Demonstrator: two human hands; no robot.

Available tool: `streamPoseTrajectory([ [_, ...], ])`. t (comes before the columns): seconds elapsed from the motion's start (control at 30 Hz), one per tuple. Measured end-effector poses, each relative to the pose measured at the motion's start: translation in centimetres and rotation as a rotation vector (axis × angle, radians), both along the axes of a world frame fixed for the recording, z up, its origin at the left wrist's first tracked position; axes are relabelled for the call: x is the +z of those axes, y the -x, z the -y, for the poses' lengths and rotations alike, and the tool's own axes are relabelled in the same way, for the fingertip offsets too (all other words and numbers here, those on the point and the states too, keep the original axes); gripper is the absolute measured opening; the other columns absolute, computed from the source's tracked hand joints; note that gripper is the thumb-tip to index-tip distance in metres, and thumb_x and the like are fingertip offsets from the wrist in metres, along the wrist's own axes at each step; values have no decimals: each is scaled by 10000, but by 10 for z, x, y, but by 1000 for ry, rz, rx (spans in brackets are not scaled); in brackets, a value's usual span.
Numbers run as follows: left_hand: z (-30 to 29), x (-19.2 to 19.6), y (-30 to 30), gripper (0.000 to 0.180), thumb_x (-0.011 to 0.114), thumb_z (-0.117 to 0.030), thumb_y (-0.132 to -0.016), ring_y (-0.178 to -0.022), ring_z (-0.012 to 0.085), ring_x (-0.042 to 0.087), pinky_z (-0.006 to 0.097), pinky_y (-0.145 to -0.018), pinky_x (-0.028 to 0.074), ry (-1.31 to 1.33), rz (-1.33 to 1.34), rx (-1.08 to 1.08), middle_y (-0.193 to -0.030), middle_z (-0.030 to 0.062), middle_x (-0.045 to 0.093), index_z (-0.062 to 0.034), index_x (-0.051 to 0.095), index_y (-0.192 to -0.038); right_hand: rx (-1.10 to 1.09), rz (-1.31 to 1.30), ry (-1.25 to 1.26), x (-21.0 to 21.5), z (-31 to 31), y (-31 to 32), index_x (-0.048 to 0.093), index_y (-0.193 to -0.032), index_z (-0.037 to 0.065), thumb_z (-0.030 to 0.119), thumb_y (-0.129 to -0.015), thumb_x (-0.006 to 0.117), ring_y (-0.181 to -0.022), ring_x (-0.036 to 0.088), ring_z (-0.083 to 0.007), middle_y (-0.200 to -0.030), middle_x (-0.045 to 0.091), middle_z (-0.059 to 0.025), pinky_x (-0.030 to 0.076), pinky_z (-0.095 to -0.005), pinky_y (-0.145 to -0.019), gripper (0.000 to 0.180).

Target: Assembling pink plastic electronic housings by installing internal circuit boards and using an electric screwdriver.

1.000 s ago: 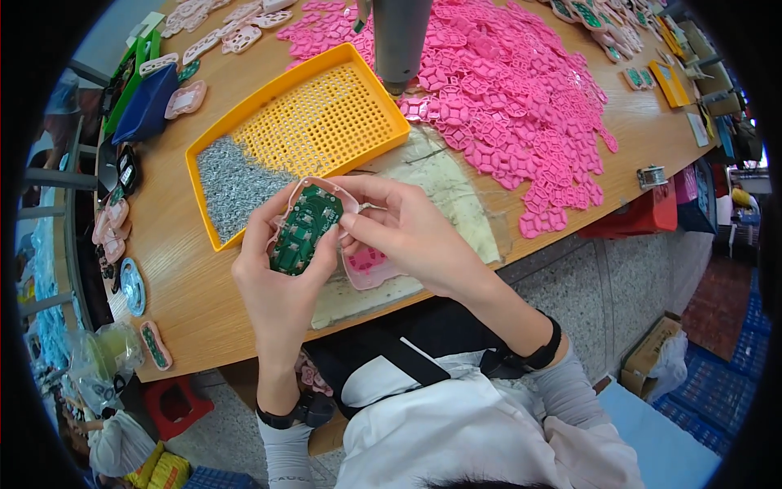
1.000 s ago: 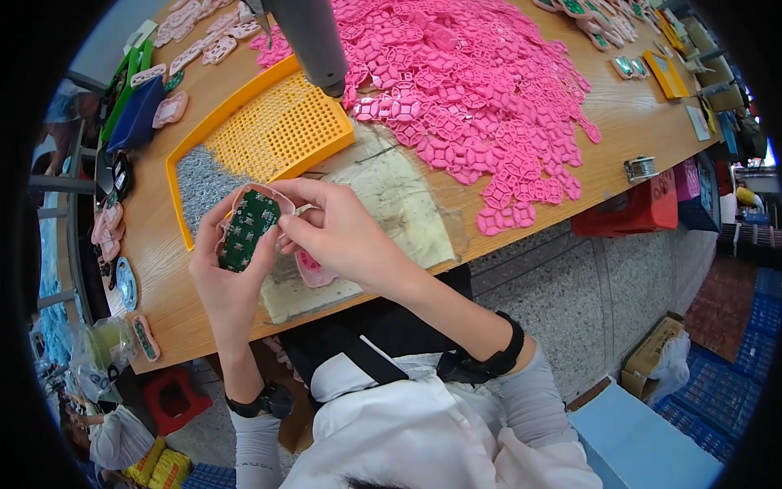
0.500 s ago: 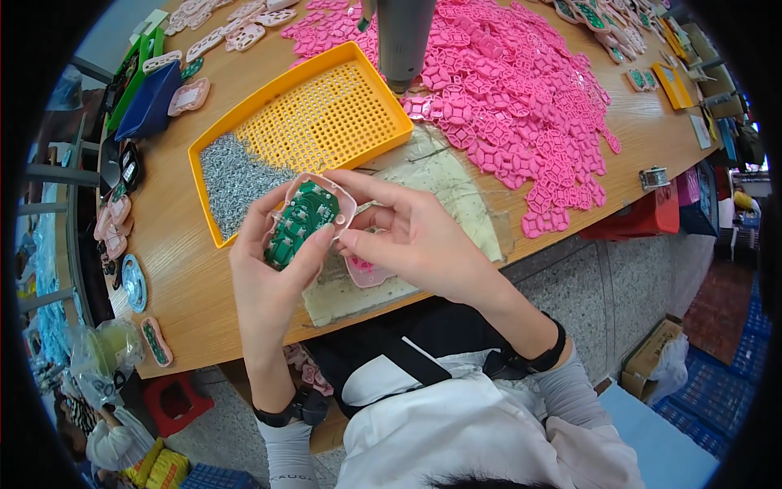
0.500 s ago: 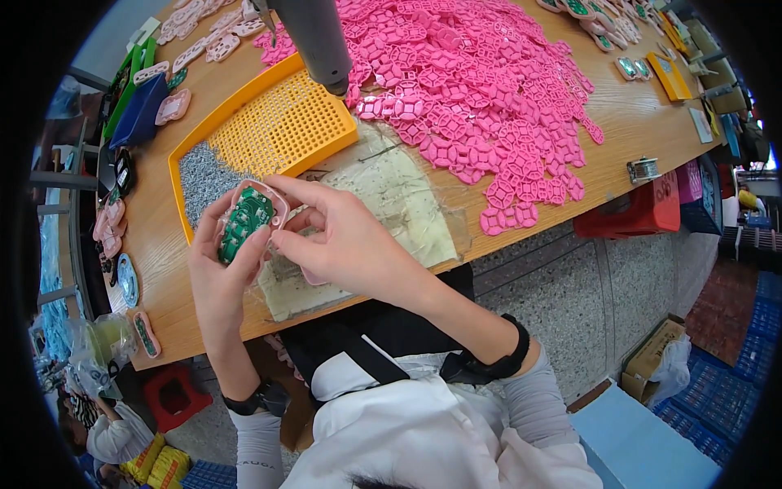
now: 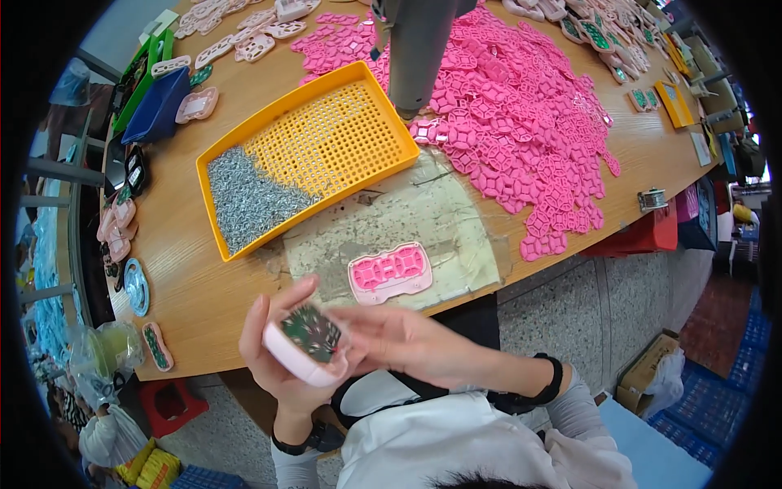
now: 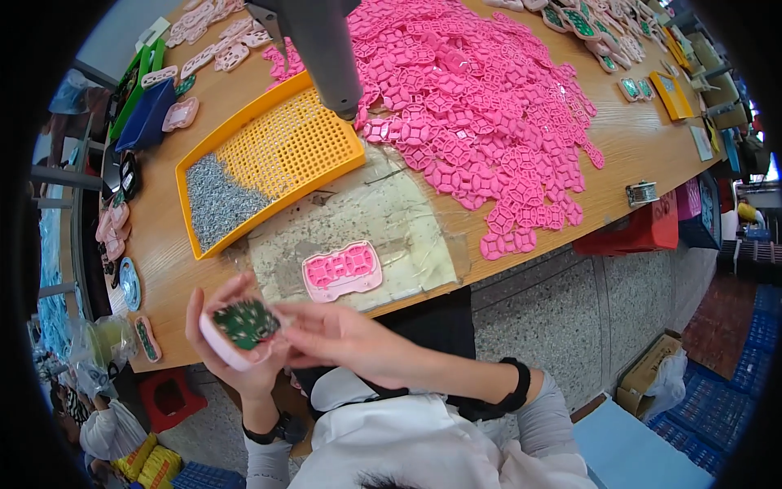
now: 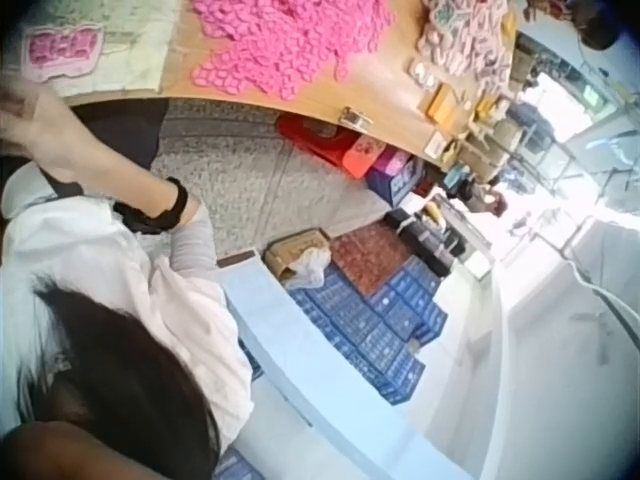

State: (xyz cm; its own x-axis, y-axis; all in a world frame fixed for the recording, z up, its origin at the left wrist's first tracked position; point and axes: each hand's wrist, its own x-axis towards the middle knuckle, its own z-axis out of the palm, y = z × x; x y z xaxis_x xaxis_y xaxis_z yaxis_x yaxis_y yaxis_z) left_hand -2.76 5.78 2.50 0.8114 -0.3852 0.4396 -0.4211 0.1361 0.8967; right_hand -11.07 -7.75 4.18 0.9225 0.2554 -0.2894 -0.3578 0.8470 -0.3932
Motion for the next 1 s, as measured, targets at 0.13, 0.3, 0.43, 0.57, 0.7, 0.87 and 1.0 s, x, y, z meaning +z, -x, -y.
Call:
streamPoseTrajectory([
  [0.13,-3,8,-5,800,845,-190,-646,-1102,268,556,371,-948,447,-21,-27,-106,-1252,188,510,0,400,-1283,159,184,456,-17,10,24,425,-1359,29,111,-936,544,-1015,558,-131,-1114,569,-104,486,-273,-896,448],
  [0.3,12,32,-20,725,785,-4,-567,-988,228,571,346,-879,462,-627,242,-142,-1142,135,532,-9,527,-1244,-345,74,1241,-12,68,39,611,-1124,10,30,-862,603,-901,613,-161,-1010,616,-102,494,-265,-786,263],
  [0.43,42,24,-19,701,772,29,-563,-960,270,577,336,-804,486,-710,296,-311,-1084,132,555,-20,565,-1231,-457,56,1529,-22,93,34,602,-1137,23,34,-817,645,-937,604,-212,-1054,607,-121,484,-311,-820,323],
  [0.57,55,17,-18,666,776,-13,-584,-963,298,571,377,-806,478,-745,311,-360,-1066,122,571,-23,566,-1216,-367,204,1630,-28,94,30,574,-1182,43,123,-771,713,-1030,546,-283,-1098,585,-128,435,-372,-886,441],
  [0.7,58,12,-15,650,779,-29,-583,-953,300,573,381,-797,477,-792,330,-368,-1069,125,571,-14,571,-1198,-267,333,1708,-26,95,25,527,-1247,64,205,-723,751,-1111,492,-295,-1168,556,-114,372,-403,-944,587],
  [0.87,60,8,-15,637,780,-40,-587,-949,300,574,385,-797,475,-803,344,-385,-1066,127,569,-6,574,-1188,-195,401,1770,-29,92,23,505,-1273,81,231,-697,757,-1132,469,-277,-1199,547,-85,335,-407,-962,646],
  [1.0,60,8,-16,637,784,-51,-592,-985,315,559,395,-826,467,-808,345,-397,-1081,132,567,-1,567,-1189,-185,459,1839,-33,88,16,509,-1264,100,225,-687,757,-1137,454,-263,-1202,550,-50,330,-403,-956,640],
])
